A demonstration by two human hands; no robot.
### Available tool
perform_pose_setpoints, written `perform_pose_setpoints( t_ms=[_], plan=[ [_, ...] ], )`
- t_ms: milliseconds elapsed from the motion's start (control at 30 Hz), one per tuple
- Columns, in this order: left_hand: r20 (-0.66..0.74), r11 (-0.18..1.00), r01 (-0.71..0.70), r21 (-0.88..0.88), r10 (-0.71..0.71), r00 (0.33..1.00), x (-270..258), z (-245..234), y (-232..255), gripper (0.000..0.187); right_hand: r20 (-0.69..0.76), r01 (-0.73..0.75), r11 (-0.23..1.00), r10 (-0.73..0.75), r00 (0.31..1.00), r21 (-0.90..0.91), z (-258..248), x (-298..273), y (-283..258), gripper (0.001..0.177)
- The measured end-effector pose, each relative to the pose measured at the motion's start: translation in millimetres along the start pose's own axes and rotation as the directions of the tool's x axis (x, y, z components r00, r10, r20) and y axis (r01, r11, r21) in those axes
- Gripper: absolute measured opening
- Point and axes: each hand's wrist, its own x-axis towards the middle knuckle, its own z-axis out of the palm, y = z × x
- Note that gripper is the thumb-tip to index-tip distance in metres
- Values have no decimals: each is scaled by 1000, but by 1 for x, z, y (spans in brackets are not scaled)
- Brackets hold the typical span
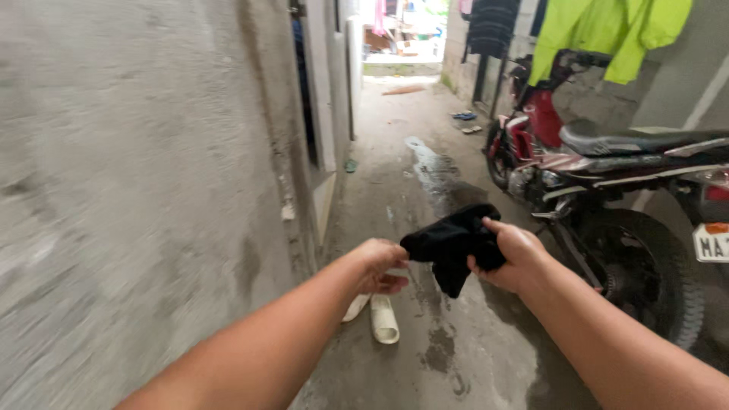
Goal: The person sweeps a tiled floor with a traditional broom, moving from a bedroom area to a doorway. They then pick up a black cloth, walk outside, and hang it on a clothesline.
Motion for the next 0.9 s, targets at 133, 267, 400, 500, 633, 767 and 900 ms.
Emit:
perform_pose_setpoints(
  t_ms=[133, 267, 400, 500, 633, 767, 900],
  plan=[
    [9, 999, -30, 11, 30, 999, 81, 15, 45, 30, -33, 65, 997, -63, 997, 49, -4, 50, -47, 26],
    [15, 997, -64, 53, 64, 998, 163, 38, 81, 26, -89, 83, 992, -75, 993, 96, -14, 114, -82, 27],
    [13, 990, -136, 31, 135, 991, 246, 56, 110, 24, -135, 69, 995, -59, 989, 73, -21, 194, -114, 29],
    [-22, 981, -184, 67, 185, 982, 315, 62, 135, 27, -92, 55, 997, -50, 995, 62, -27, 274, -140, 33],
    [-100, 967, -190, 170, 209, 973, 400, 61, 180, 35, 14, -14, 1000, 14, 1000, -11, -16, 380, -189, 33],
    [-162, 980, -187, 65, 196, 967, 463, 57, 211, 44, 47, -84, 995, 86, 995, -45, 5, 459, -229, 34],
    [-144, 988, -36, -148, 15, 989, 495, 54, 259, 71, 138, -58, 997, 66, 988, -60, 49, 530, -266, 36]
  ],
)
